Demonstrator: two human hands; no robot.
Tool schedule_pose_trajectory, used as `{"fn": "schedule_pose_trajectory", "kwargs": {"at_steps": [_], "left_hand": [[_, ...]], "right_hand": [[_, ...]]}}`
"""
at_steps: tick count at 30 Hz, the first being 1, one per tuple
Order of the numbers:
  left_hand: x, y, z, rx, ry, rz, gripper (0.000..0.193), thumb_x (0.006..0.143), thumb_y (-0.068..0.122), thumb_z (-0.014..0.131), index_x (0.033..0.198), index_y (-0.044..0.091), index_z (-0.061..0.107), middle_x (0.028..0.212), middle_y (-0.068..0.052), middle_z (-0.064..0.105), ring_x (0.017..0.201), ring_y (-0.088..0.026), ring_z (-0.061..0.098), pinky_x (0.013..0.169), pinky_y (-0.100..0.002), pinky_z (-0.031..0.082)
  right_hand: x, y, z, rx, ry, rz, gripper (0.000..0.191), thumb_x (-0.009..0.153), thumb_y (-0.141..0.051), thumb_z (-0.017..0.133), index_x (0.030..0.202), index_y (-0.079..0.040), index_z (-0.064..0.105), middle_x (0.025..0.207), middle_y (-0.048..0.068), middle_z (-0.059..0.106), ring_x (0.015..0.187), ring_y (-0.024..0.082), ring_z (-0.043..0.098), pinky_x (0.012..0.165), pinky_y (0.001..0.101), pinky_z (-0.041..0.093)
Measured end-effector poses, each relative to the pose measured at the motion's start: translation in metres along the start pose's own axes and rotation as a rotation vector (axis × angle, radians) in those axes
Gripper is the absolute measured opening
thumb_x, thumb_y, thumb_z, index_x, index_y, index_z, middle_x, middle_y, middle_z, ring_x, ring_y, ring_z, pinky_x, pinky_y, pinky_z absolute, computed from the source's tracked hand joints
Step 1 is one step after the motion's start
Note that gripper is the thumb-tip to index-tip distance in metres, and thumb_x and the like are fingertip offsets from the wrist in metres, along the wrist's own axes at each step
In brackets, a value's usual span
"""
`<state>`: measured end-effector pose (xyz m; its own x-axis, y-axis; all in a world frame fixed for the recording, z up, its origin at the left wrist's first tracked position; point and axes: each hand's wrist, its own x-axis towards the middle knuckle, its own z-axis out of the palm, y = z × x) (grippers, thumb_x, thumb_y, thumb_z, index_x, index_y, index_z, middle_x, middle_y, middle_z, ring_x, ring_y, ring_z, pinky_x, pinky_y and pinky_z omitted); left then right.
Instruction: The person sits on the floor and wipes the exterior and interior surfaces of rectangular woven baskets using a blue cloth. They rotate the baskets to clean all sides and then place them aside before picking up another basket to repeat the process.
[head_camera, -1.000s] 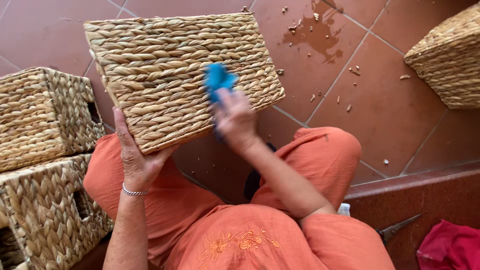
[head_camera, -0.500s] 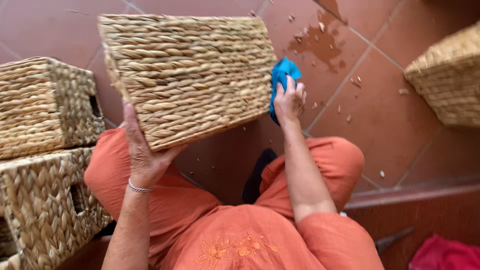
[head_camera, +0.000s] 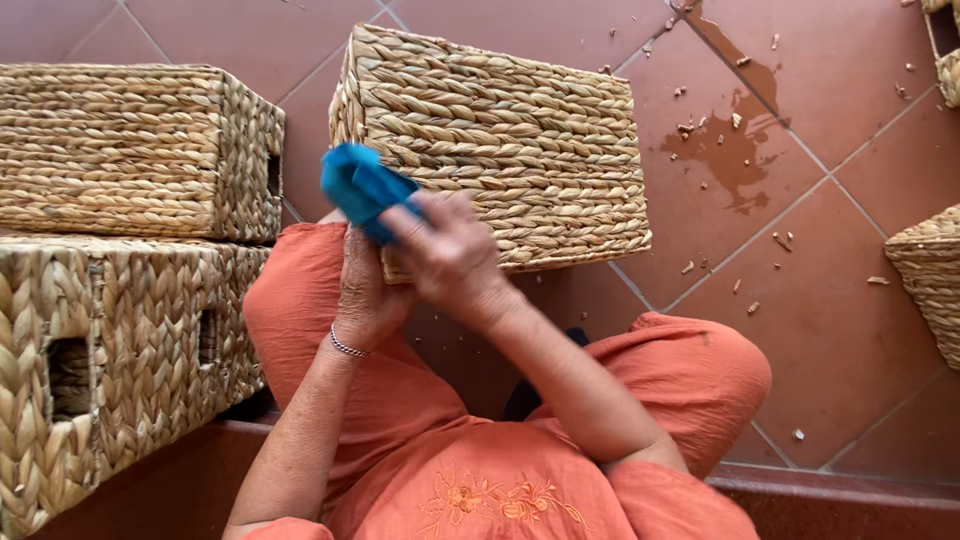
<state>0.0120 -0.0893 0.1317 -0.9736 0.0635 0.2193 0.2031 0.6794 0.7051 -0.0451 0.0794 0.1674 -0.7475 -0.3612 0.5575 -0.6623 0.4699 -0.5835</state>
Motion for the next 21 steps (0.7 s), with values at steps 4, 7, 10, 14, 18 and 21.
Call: {"fn": "schedule_pose_trajectory", "kwargs": {"at_steps": [4,7,10,14,18,21], "left_hand": [[0.006,0.016,-0.004,0.004,0.085,0.107,0.130,0.074,0.031,0.097,0.163,-0.002,0.009,0.166,-0.026,0.026,0.155,-0.043,0.030,0.129,-0.048,0.029],[0.011,0.023,-0.006,0.015,0.099,0.114,0.130,0.076,0.032,0.098,0.165,0.000,0.009,0.169,-0.025,0.023,0.159,-0.043,0.026,0.132,-0.048,0.027],[0.011,0.024,-0.004,0.016,0.078,0.093,0.132,0.074,0.033,0.098,0.165,0.002,0.008,0.170,-0.025,0.020,0.160,-0.043,0.023,0.133,-0.049,0.024],[0.010,0.019,-0.002,0.016,0.096,0.071,0.134,0.069,0.038,0.097,0.164,0.006,0.009,0.168,-0.029,0.009,0.159,-0.044,0.013,0.131,-0.049,0.021],[0.011,0.017,-0.002,-0.098,0.033,0.054,0.132,0.069,0.039,0.093,0.165,0.005,0.008,0.171,-0.026,0.015,0.161,-0.042,0.014,0.131,-0.048,0.019],[0.010,0.020,0.002,-0.137,0.095,-0.019,0.114,0.083,0.027,0.087,0.167,0.005,0.013,0.174,-0.024,0.018,0.165,-0.039,0.018,0.134,-0.045,0.020]], "right_hand": [[-0.017,0.107,-0.020,-0.280,-0.003,0.267,0.031,0.098,-0.023,0.072,0.126,-0.015,0.064,0.106,0.013,0.064,0.097,0.036,0.059,0.084,0.0483,0.050],[-0.058,0.184,-0.045,-0.503,-0.021,0.411,0.037,0.096,-0.029,0.072,0.130,-0.015,0.065,0.111,0.016,0.063,0.099,0.038,0.059,0.084,0.0510,0.050],[-0.100,0.233,-0.060,-0.616,-0.016,0.673,0.039,0.097,-0.034,0.071,0.131,-0.016,0.066,0.112,0.019,0.062,0.099,0.042,0.059,0.084,0.0538,0.050],[-0.113,0.242,-0.067,-0.688,0.089,0.843,0.039,0.092,-0.034,0.071,0.127,-0.016,0.068,0.108,0.023,0.061,0.097,0.046,0.059,0.081,0.0553,0.049],[-0.083,0.193,-0.048,-0.500,0.079,0.731,0.035,0.099,-0.032,0.069,0.128,-0.012,0.067,0.111,0.022,0.061,0.099,0.041,0.060,0.084,0.0528,0.050],[-0.037,0.114,-0.024,-0.272,0.101,0.450,0.035,0.098,-0.027,0.071,0.126,-0.007,0.065,0.103,0.018,0.060,0.096,0.037,0.058,0.082,0.0518,0.048]]}}
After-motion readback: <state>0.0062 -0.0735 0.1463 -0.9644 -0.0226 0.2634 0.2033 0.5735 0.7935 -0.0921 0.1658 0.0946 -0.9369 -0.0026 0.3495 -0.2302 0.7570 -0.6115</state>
